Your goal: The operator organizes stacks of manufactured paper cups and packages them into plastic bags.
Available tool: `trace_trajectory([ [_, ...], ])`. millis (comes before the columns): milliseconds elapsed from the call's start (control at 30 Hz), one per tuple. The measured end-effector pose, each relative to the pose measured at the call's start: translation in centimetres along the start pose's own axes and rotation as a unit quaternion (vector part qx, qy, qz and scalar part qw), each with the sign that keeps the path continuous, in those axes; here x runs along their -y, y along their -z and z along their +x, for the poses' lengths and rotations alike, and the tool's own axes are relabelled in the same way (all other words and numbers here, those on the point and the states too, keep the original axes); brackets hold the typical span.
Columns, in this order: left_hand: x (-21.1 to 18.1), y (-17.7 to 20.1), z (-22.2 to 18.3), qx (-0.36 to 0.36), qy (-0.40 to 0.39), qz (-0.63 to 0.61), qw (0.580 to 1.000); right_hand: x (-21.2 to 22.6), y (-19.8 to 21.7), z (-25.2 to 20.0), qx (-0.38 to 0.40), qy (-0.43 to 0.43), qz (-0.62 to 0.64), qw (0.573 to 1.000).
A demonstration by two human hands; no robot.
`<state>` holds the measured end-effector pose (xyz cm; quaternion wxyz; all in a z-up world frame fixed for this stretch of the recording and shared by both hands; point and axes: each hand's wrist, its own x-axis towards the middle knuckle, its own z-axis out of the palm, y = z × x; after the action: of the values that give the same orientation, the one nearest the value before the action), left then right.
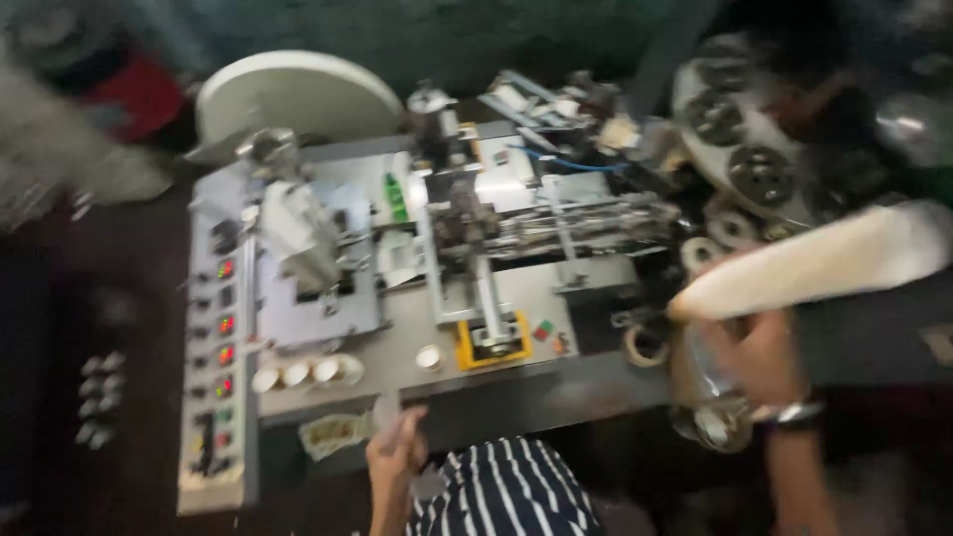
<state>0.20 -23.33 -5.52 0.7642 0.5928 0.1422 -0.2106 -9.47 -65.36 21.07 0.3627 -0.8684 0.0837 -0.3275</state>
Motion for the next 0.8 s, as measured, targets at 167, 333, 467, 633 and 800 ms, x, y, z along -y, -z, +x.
trace_trajectory([
  [167, -14.1, -4.2, -3.7, 0.152, -0.241, 0.054, 0.957, 0.0, -16.5, -13.0, 0.333, -0.034, 0.118, 0.935],
  [333, -15.9, -1.5, -4.1, 0.133, -0.224, 0.028, 0.965, 6.0, -21.2, -13.1, 0.362, -0.02, 0.231, 0.903],
  [467, -12.9, 3.9, -2.8, -0.004, -0.091, 0.027, 0.995, 3.8, -22.8, -12.8, 0.168, -0.16, 0.342, 0.911],
  [633, -8.8, 7.1, -6.8, 0.103, -0.064, 0.08, 0.989, 7.9, -26.4, -11.6, 0.001, -0.278, 0.492, 0.825],
  [800, -10.0, 7.4, -9.0, 0.24, 0.027, 0.07, 0.968, 11.3, -30.9, -13.4, 0.1, -0.375, 0.522, 0.76],
])
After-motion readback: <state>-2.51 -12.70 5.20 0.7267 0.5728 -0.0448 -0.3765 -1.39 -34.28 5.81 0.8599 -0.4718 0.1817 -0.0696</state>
